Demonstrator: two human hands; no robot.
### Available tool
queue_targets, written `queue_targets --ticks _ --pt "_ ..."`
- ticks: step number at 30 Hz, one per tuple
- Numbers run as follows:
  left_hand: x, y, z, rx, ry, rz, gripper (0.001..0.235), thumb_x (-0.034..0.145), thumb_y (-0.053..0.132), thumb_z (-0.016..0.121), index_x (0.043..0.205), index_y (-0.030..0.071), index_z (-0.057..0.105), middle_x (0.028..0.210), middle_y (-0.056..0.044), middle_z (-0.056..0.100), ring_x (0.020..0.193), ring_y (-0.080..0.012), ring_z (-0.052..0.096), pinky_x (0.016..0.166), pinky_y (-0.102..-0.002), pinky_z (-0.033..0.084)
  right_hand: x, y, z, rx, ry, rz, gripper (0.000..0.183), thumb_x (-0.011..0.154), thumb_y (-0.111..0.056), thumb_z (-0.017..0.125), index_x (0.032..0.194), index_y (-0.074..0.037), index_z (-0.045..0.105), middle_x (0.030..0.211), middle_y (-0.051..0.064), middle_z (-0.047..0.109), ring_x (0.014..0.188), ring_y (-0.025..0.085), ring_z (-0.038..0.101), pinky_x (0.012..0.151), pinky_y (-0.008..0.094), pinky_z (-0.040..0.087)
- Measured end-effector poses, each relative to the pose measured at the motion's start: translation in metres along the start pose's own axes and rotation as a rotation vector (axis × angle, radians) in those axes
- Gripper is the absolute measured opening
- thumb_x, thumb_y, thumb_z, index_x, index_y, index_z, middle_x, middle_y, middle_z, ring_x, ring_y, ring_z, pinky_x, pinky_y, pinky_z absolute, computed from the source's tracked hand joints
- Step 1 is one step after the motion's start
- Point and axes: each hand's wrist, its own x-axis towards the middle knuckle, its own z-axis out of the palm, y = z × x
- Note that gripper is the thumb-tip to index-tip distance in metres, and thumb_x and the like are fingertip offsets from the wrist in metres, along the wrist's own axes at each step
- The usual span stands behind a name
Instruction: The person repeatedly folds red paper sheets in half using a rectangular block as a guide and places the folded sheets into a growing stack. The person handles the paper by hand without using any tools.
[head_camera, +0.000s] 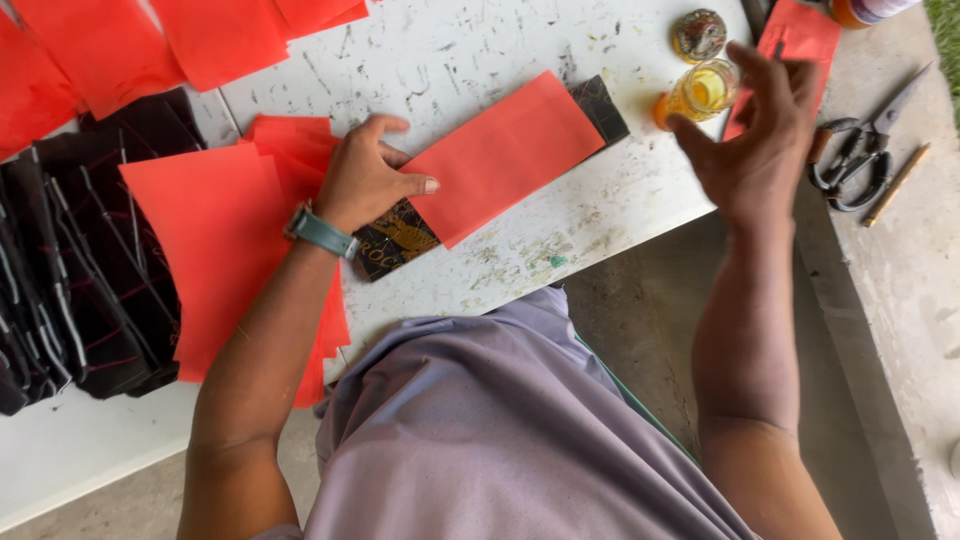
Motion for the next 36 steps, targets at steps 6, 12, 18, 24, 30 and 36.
queue_targets --ticks 6,12,18,24,30,36 --pt "-0.015 0.015 0.018 0.071 0.089 0.152 0.026 0.090 0.019 0.081 0.100 -0.001 0.067 0.093 -0.017 0.076 0.082 -0.0280 0.075 0.073 -0.038 0.058 0.013 0.050 -0.017 -0.407 -0.251 -0.096 0.060 0.071 -0.042 0.099 0.122 -0.017 0.080 0.137 0.010 0.055 0.125 0.033 0.045 0.105 0.047 0.042" --pt "-0.007 0.019 0.003 -0.053 -0.026 -0.105 0.053 0.085 0.026 0.082 0.123 0.004 0.052 0.100 -0.018 0.068 0.077 -0.0285 0.073 0.068 -0.042 0.059 0.032 0.042 -0.001 -0.420 -0.367 -0.118 0.057 0.066 -0.046 0.098 0.116 -0.023 0.083 0.139 0.008 0.056 0.127 0.034 0.042 0.106 0.051 0.037" --pt "-0.005 0.018 -0.003 0.097 -0.073 -0.101 0.080 0.072 0.031 0.087 0.137 0.009 0.046 0.102 -0.019 0.068 0.094 -0.0311 0.070 0.079 -0.044 0.058 0.020 0.047 -0.031 -0.239 -0.278 -0.110 0.054 0.078 -0.038 0.098 0.124 -0.020 0.078 0.139 0.007 0.059 0.126 0.026 0.051 0.116 0.049 0.039" --pt "0.001 0.023 -0.004 0.189 -0.122 -0.180 0.077 0.073 0.029 0.086 0.137 0.011 0.046 0.101 -0.022 0.070 0.097 -0.0330 0.070 0.082 -0.044 0.056 -0.003 0.026 -0.063 -0.248 -0.255 -0.127 0.045 0.075 -0.026 0.100 0.112 -0.015 0.078 0.132 0.011 0.062 0.124 0.030 0.054 0.112 0.046 0.047" --pt "0.002 0.020 0.002 0.146 -0.030 -0.108 0.074 0.070 0.026 0.089 0.131 0.009 0.050 0.110 -0.020 0.067 0.097 -0.0318 0.068 0.082 -0.043 0.056 -0.018 -0.050 -0.014 0.630 -0.695 0.251 0.096 0.077 -0.012 0.084 0.159 -0.011 0.033 0.131 0.013 0.062 0.111 0.026 0.067 0.092 0.040 0.059" --pt "0.001 0.021 0.001 0.092 0.010 0.012 0.079 0.071 0.025 0.093 0.133 0.006 0.049 0.115 -0.020 0.066 0.094 -0.0293 0.065 0.079 -0.043 0.055 -0.025 -0.037 0.013 0.662 -0.590 0.250 0.099 0.082 -0.009 0.083 0.162 -0.009 0.024 0.134 0.017 0.061 0.105 0.022 0.068 0.085 0.034 0.059"
